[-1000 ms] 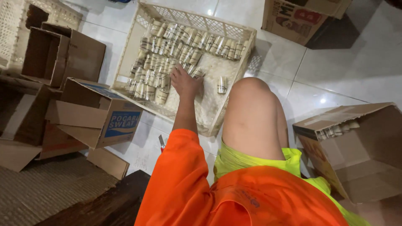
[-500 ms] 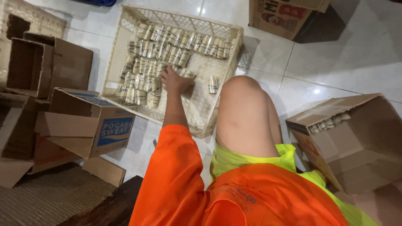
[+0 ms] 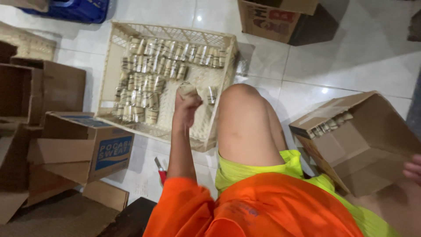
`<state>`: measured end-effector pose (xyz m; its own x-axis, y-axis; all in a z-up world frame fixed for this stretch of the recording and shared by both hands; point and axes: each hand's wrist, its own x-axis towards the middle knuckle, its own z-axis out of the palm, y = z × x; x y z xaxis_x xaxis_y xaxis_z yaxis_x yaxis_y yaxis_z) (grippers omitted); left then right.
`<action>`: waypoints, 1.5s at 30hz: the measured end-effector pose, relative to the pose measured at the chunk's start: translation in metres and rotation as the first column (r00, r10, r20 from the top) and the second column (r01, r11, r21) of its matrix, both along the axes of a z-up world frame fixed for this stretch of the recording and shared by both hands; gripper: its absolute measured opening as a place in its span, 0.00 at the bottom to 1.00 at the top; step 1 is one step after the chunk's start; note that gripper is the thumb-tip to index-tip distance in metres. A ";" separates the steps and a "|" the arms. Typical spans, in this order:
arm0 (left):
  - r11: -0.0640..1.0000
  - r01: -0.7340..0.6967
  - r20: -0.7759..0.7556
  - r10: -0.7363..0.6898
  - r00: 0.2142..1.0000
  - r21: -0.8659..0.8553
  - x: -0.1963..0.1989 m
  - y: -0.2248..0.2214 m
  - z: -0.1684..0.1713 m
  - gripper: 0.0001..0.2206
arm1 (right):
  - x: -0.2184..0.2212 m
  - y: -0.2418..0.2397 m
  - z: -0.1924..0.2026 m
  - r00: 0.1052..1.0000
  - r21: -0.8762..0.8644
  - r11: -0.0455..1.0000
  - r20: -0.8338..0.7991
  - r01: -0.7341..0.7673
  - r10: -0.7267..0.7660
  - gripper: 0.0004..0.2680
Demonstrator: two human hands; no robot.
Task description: Taping a cardboard box shut and then filling another box with small cylindrical items from a crate
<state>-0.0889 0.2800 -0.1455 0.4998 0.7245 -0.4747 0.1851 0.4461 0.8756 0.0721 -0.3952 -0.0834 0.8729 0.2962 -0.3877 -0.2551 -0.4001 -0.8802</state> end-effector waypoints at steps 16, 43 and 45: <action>0.181 0.873 0.860 -0.167 0.482 -0.454 0.059 -0.309 0.192 0.47 | -0.058 0.222 0.239 0.951 -0.034 0.953 0.070 -0.301 0.302 0.29; 0.519 0.822 -0.141 -0.819 0.557 0.234 0.096 -0.302 0.145 0.22 | -0.002 0.170 -0.034 0.844 -0.662 0.533 -0.478 -0.527 0.242 0.31; 0.534 0.809 -0.122 -0.811 0.572 0.244 0.096 -0.305 0.142 0.22 | -0.009 0.172 -0.049 0.866 -0.666 0.568 -0.460 -0.484 0.198 0.27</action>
<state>0.0069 -0.0245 -0.0031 0.9355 0.0946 -0.3404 0.3502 -0.1207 0.9288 0.0634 -0.2229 -0.1326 0.5623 0.0308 -0.8264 -0.1412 -0.9811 -0.1326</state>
